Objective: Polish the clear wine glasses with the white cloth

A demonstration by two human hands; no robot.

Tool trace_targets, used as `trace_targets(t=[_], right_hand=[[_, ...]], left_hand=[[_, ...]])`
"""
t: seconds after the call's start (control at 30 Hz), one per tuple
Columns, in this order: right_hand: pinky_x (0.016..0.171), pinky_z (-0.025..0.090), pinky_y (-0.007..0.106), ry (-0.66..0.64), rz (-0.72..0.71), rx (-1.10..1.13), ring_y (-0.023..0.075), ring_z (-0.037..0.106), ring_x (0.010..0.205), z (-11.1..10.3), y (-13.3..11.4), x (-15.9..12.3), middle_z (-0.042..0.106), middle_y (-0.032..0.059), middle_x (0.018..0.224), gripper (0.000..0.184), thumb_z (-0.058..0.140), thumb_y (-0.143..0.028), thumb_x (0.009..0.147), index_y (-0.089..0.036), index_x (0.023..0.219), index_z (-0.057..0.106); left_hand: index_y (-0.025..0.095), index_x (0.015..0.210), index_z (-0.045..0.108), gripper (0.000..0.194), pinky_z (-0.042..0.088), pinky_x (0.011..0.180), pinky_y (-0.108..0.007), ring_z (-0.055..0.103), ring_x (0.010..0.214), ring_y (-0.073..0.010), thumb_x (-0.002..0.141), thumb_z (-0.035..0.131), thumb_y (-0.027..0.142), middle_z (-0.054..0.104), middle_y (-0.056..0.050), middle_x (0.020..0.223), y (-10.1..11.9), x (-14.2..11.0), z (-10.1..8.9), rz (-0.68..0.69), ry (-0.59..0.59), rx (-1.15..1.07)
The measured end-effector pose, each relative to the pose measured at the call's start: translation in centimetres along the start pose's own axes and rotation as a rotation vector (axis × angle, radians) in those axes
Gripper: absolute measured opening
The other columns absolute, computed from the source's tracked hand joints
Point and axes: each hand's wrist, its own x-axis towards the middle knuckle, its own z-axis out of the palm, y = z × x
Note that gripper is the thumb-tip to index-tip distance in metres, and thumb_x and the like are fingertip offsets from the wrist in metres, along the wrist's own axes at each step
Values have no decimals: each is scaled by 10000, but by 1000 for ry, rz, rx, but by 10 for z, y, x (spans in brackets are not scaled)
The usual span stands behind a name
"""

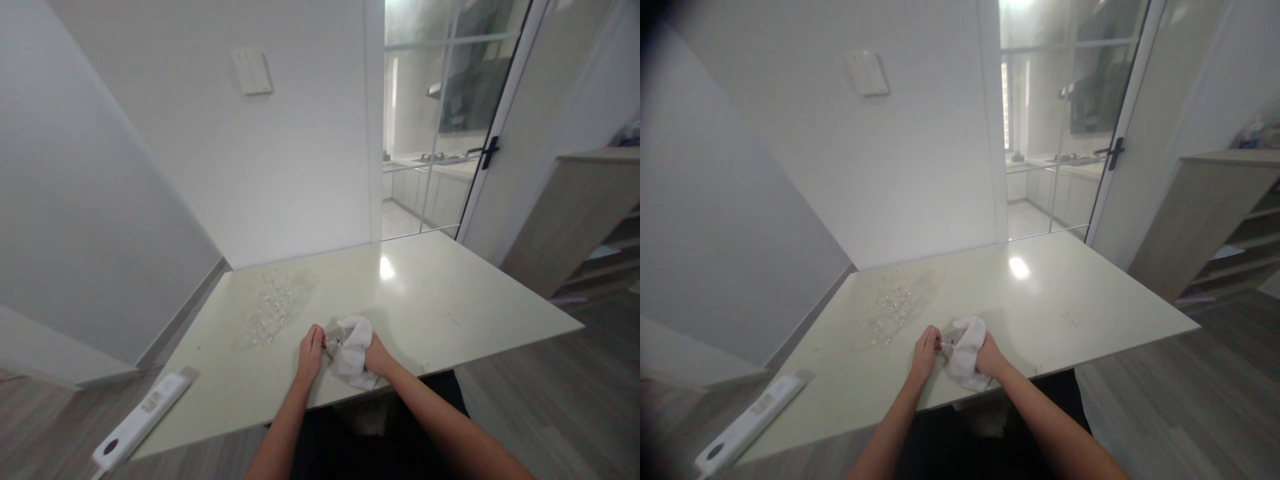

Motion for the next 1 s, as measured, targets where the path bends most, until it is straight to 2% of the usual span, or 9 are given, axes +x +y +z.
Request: trace_targets(t=[0.07,0.13,0.23,0.3,0.47,0.6,0.77,0.9,1.0], right_hand=[[908,487,410,57,28,3,231,643,893,-5,9,2,714,63,915,276,662,-354,710,-219,949,638],[935,468,431,147,74,37,245,637,941,-10,18,5,715,79,947,267,634,-400,714,-219,912,643],[961,446,457,175,128,90,256,632,978,-15,22,7,710,94,1012,308,610,-438,719,-204,915,643],[982,433,459,124,122,88,252,627,995,-14,17,6,708,95,1031,300,599,-419,741,-199,939,646],[1006,422,441,-45,-20,-14,240,623,1002,-7,-6,0,697,78,1069,382,700,-289,700,-207,1065,620],[917,491,415,-78,29,100,227,654,921,-5,-15,1,703,68,1012,420,708,-282,698,-199,1093,594],[951,468,392,-29,11,154,221,627,1024,-6,-8,6,677,64,1107,422,652,-279,719,-210,1130,584],[926,486,401,15,86,206,226,637,1000,-3,-5,8,698,59,1068,364,573,-304,775,-215,1128,598],[937,479,409,22,52,193,231,639,992,-1,-7,7,693,76,1094,391,620,-297,755,-195,1133,602]], left_hand=[[196,798,504,281,383,615,-259,492,646,-153,909,366,414,507,-1,692,5,-6,-2,86,-31,40],[189,938,515,252,399,655,-267,508,698,-156,862,453,421,534,-21,801,10,-13,-2,220,-51,91],[190,954,504,230,397,669,-269,500,701,-151,842,485,390,519,-23,821,13,-20,-2,318,-57,139],[194,864,497,179,377,640,-261,483,658,-144,880,432,361,495,-3,737,10,-17,0,248,-29,131],[196,755,489,303,323,531,-242,406,530,-132,917,347,408,407,37,569,0,-1,1,-10,-14,-71],[191,771,514,296,332,546,-241,424,548,-134,903,391,426,431,36,582,-1,3,0,-10,-27,-65],[187,783,530,279,352,565,-239,466,582,-140,885,427,426,471,29,605,-2,3,0,12,-10,-31],[186,786,539,279,371,575,-242,484,594,-142,873,437,430,496,23,629,-4,4,-1,2,-10,-37],[186,823,533,281,388,597,-245,497,623,-148,880,423,438,510,16,662,-3,4,-1,-21,-13,-55]])
